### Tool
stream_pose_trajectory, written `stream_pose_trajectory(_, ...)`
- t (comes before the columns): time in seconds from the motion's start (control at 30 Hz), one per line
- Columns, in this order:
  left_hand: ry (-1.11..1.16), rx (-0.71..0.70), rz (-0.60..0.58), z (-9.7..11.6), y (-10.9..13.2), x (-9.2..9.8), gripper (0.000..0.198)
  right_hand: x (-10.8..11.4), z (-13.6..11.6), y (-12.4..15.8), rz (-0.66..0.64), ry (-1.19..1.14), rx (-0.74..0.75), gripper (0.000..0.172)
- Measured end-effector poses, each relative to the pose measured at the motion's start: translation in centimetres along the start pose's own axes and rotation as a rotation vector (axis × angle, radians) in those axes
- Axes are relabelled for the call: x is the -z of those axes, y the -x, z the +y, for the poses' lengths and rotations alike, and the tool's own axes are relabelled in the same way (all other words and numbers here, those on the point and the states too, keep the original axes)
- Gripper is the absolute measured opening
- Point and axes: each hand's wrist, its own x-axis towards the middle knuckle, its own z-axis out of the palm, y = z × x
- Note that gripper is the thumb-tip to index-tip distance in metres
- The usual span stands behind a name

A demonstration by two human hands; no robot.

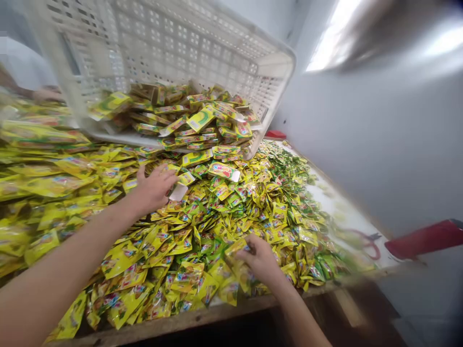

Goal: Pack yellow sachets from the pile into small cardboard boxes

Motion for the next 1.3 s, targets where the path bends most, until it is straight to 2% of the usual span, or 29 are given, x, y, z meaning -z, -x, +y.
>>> stream_pose_trajectory(0.1,0.056,0.098,0.090,1.7,-0.3,1.6,0.053,1.2,0.1,-0.4,0.022,-0.277,-0.131,0.016)
stream_pose_trajectory(0.17,0.135,0.185,0.131,4.3,1.2,1.3,0.060,2.0,-0.3,-0.8,0.011,-0.435,-0.191,0.025)
stream_pose_trajectory(0.23,0.237,0.214,0.088,7.8,3.7,-0.2,0.057,2.6,-1.2,-1.0,0.031,-0.561,-0.187,0.026)
stream_pose_trajectory(0.27,0.365,0.250,0.002,9.8,5.2,-1.3,0.052,2.8,-1.7,-1.1,0.061,-0.620,-0.165,0.024)
stream_pose_trajectory(0.33,0.516,0.338,-0.059,13.4,8.0,-3.8,0.048,2.7,-2.9,-1.0,0.125,-0.708,-0.116,0.020)
stream_pose_trajectory(0.4,0.563,0.410,-0.044,16.2,9.9,-5.9,0.047,2.0,-4.0,-0.7,0.131,-0.684,-0.079,0.018)
stream_pose_trajectory(0.47,0.565,0.461,0.013,17.8,11.0,-7.3,0.047,1.0,-4.6,-0.3,0.108,-0.508,-0.018,0.014)
stream_pose_trajectory(0.53,0.544,0.489,0.081,18.5,11.6,-8.0,0.047,0.1,-4.8,0.1,0.130,-0.254,0.092,0.008)
stream_pose_trajectory(0.6,0.519,0.483,0.130,18.7,11.9,-8.5,0.048,-0.3,-4.7,0.3,0.140,-0.044,0.201,0.011)
stream_pose_trajectory(0.7,0.515,0.446,0.142,18.9,12.4,-9.1,0.052,0.1,-5.1,0.3,0.025,0.121,0.275,0.022)
stream_pose_trajectory(0.83,0.533,0.487,0.160,18.9,12.7,-9.8,0.054,1.3,-6.3,-0.4,-0.141,0.215,0.345,0.029)
stream_pose_trajectory(1.07,0.562,0.515,0.179,18.6,12.9,-9.5,0.044,1.1,-6.9,-0.9,-0.174,0.338,0.331,0.032)
stream_pose_trajectory(1.23,0.590,0.481,0.192,18.9,12.9,-9.5,0.041,0.5,-7.1,-0.8,-0.241,0.413,0.414,0.021)
stream_pose_trajectory(1.3,0.658,0.477,0.160,19.0,12.9,-9.5,0.036,0.2,-7.2,-0.9,-0.239,0.431,0.452,0.020)
